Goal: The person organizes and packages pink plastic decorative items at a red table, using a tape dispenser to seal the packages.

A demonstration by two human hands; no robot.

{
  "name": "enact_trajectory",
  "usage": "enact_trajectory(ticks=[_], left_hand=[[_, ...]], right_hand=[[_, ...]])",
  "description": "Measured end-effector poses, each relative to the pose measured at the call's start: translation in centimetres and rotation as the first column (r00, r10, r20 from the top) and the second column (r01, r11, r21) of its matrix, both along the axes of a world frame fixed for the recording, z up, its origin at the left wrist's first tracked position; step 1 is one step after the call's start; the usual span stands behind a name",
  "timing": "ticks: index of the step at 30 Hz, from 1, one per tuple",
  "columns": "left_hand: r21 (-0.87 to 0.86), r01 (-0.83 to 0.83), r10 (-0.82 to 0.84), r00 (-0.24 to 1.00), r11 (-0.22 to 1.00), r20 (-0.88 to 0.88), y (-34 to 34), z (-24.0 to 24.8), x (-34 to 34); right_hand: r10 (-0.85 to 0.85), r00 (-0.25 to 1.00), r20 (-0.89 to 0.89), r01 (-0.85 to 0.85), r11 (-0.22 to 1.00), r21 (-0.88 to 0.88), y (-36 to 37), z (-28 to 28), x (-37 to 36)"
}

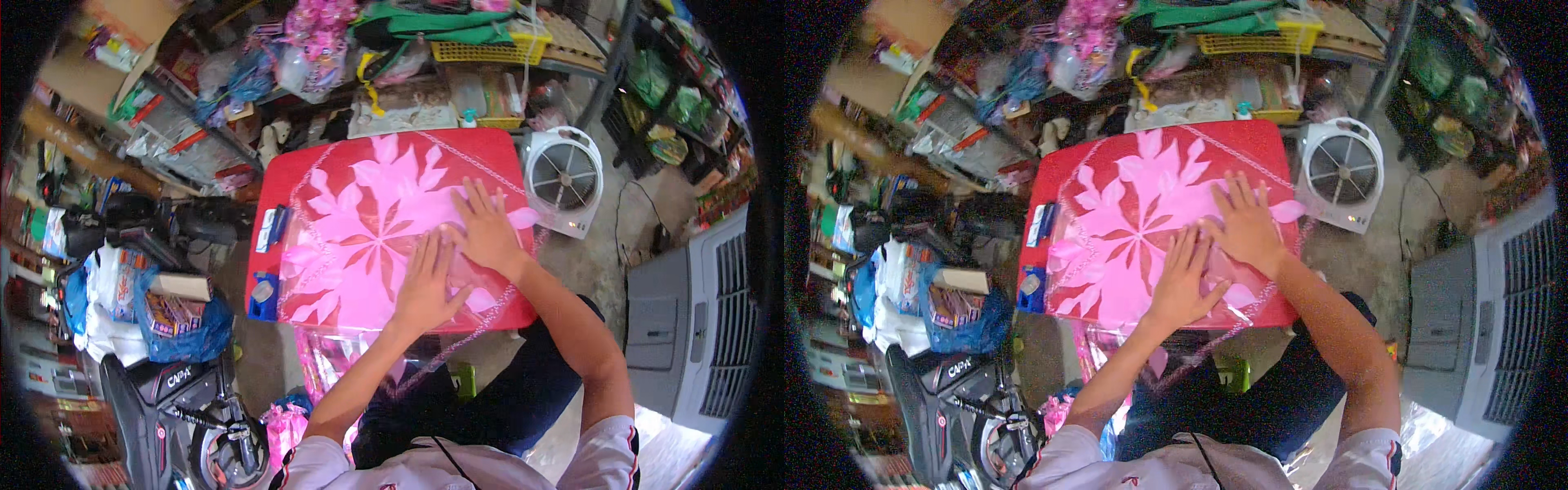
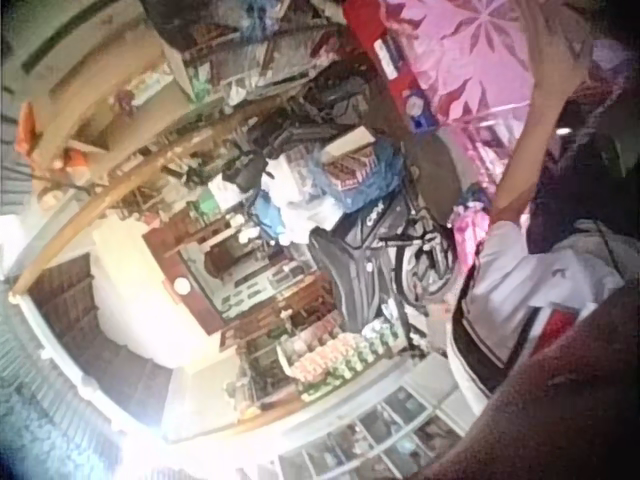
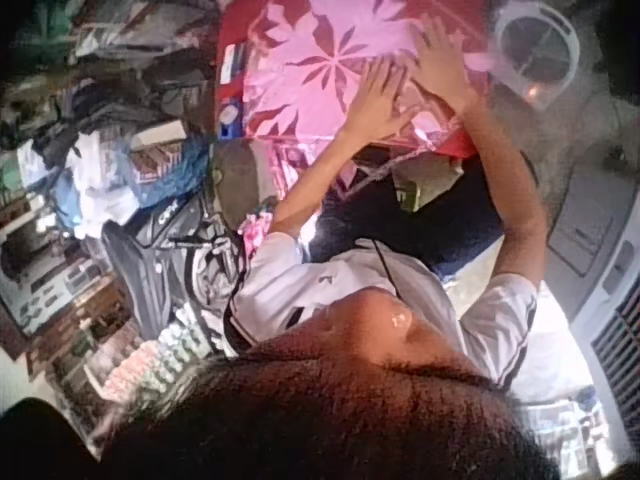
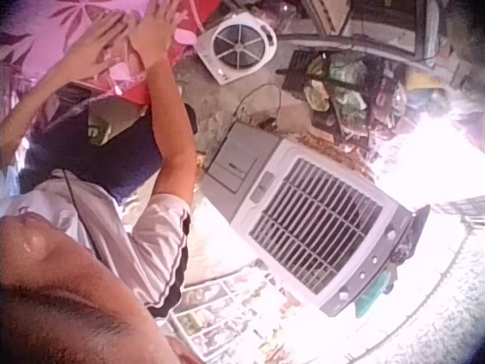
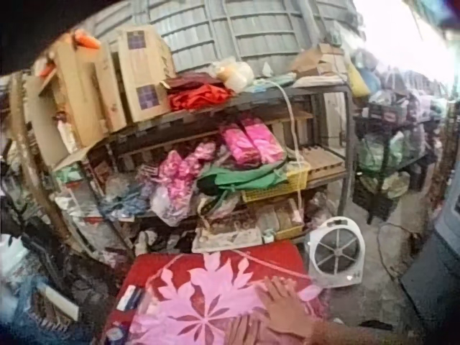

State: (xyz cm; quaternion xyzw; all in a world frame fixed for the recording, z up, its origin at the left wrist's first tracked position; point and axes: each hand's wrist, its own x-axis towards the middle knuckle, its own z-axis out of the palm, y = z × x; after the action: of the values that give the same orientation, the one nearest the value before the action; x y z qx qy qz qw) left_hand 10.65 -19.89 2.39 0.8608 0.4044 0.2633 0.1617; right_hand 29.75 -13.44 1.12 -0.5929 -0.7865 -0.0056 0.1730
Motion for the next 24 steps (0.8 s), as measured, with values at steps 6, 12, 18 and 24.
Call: enact_trajectory(ticks=[6, 12, 18, 24], left_hand=[[-0.077, -0.187, 0.2, 0.955, 0.979, 0.221, 1.3, 1.9, -6.4], [0.019, -0.332, 0.328, 0.938, 0.943, 0.113, 0.2, 0.3, -15.1], [0.17, -0.362, 0.33, 0.925, 0.917, 0.189, -6.5, 4.3, -19.1], [-0.054, -0.606, 0.571, 0.712, 0.794, 0.409, -19.1, -0.2, -23.0]], right_hand=[[-0.005, 1.0, 0.014, 0.003, 0.997, 0.074, -0.5, 0.0, 0.2], [-0.022, 0.999, 0.039, 0.021, 0.999, 0.038, -0.9, 0.7, -0.5], [0.041, 0.994, 0.099, -0.049, 0.996, 0.075, -0.2, -0.8, 0.0], [0.072, 0.992, 0.104, -0.09, 0.98, 0.178, 0.9, -1.4, 0.4]])
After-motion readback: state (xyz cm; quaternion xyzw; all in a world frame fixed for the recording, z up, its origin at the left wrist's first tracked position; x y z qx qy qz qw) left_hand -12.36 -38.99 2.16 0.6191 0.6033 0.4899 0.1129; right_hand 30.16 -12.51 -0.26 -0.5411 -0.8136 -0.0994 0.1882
